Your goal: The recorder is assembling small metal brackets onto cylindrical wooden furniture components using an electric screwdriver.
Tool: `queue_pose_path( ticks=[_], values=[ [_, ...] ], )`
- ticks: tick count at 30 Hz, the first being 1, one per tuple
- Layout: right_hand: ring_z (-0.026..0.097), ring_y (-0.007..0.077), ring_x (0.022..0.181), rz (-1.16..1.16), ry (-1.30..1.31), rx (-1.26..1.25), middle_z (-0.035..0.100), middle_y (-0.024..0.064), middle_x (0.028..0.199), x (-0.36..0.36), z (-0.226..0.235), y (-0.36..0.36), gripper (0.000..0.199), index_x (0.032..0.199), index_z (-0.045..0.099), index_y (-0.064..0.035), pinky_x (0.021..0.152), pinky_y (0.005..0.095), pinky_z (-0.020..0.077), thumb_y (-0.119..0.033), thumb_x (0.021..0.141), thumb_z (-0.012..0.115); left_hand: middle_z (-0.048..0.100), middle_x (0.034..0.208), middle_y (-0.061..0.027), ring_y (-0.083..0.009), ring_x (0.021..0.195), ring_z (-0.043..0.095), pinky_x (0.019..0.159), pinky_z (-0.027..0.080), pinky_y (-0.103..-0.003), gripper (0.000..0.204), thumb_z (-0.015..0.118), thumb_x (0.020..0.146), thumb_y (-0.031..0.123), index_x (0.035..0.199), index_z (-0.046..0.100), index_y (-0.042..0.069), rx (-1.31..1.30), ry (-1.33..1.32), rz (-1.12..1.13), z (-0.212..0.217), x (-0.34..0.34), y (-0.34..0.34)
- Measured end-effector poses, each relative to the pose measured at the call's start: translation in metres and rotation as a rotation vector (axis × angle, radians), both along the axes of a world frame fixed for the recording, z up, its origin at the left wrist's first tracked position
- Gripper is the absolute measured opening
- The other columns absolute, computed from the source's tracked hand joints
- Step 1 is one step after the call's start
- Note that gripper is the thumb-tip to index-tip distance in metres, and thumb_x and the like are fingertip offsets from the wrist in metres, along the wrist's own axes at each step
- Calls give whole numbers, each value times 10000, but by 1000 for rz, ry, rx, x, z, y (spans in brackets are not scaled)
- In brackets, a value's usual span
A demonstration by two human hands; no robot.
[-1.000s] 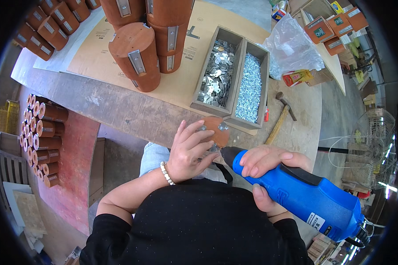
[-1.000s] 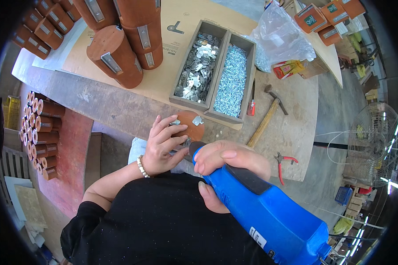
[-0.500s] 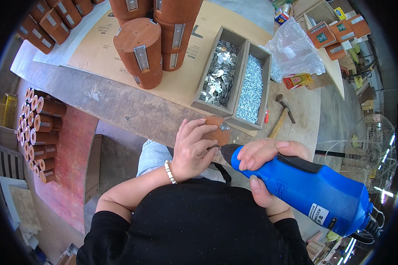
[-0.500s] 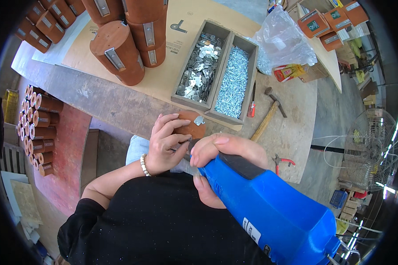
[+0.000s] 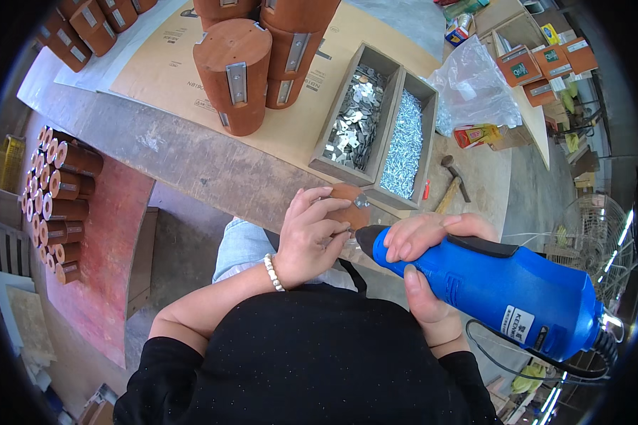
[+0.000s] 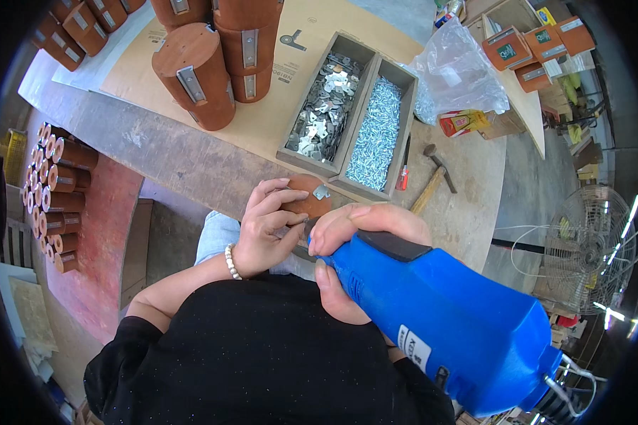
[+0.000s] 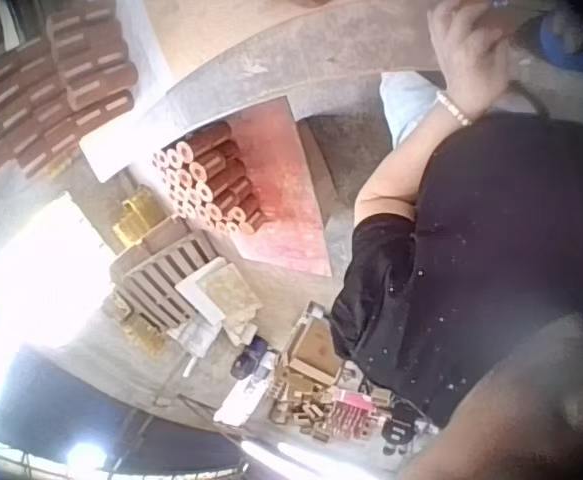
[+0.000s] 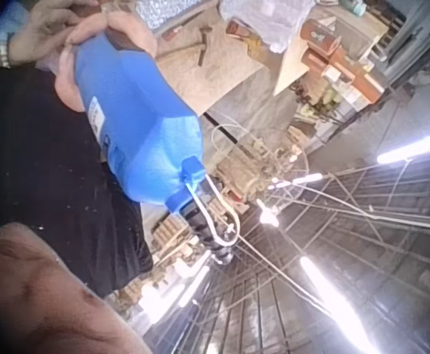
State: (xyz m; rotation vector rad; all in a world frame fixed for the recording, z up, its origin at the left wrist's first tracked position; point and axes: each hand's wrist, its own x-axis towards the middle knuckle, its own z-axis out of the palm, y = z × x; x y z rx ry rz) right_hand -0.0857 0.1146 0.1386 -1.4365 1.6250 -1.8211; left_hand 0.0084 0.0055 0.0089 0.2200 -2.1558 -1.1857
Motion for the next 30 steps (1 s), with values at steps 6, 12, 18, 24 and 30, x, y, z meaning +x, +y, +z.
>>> queue_pose_path(
  ticks=[6,12,18,24,30],
  values=[
    [576,211,735,36,-61,-71,562,106,809,-4,-6,-1,540,1143,320,-44,717,354,482,81,678,563,621,1044,-85,-324,1089,487,891,413,-416,134,681,591,-15,713,662,40,15,-7,8,0,0,0],
    [576,200,729,-22,-174,-40,563,92,776,-4,-5,-6,472,1096,349,-34,712,343,482,46,696,587,620,1059,-68,-305,1123,484,973,320,-503,125,685,609,25,729,667,57,-4,-69,18,2,3,1],
    [578,199,726,17,-125,-39,561,88,771,-5,-7,-7,467,1089,349,-38,710,334,481,45,697,589,616,1074,-67,-301,1136,481,987,298,-522,143,685,609,31,747,666,63,3,-79,19,1,3,2],
    [576,195,723,26,-91,-17,561,86,766,-7,-11,-6,471,1085,343,-43,704,328,485,35,699,600,614,1078,-72,-303,1137,483,987,301,-521,159,685,607,28,762,659,57,-6,-79,17,1,3,3],
    [575,192,723,8,-168,-48,559,86,763,-10,-13,-7,446,1072,340,-25,695,324,485,33,700,580,612,1080,-77,-306,1137,483,985,307,-514,166,685,605,28,766,650,49,-8,-75,12,2,2,2]
  ],
)
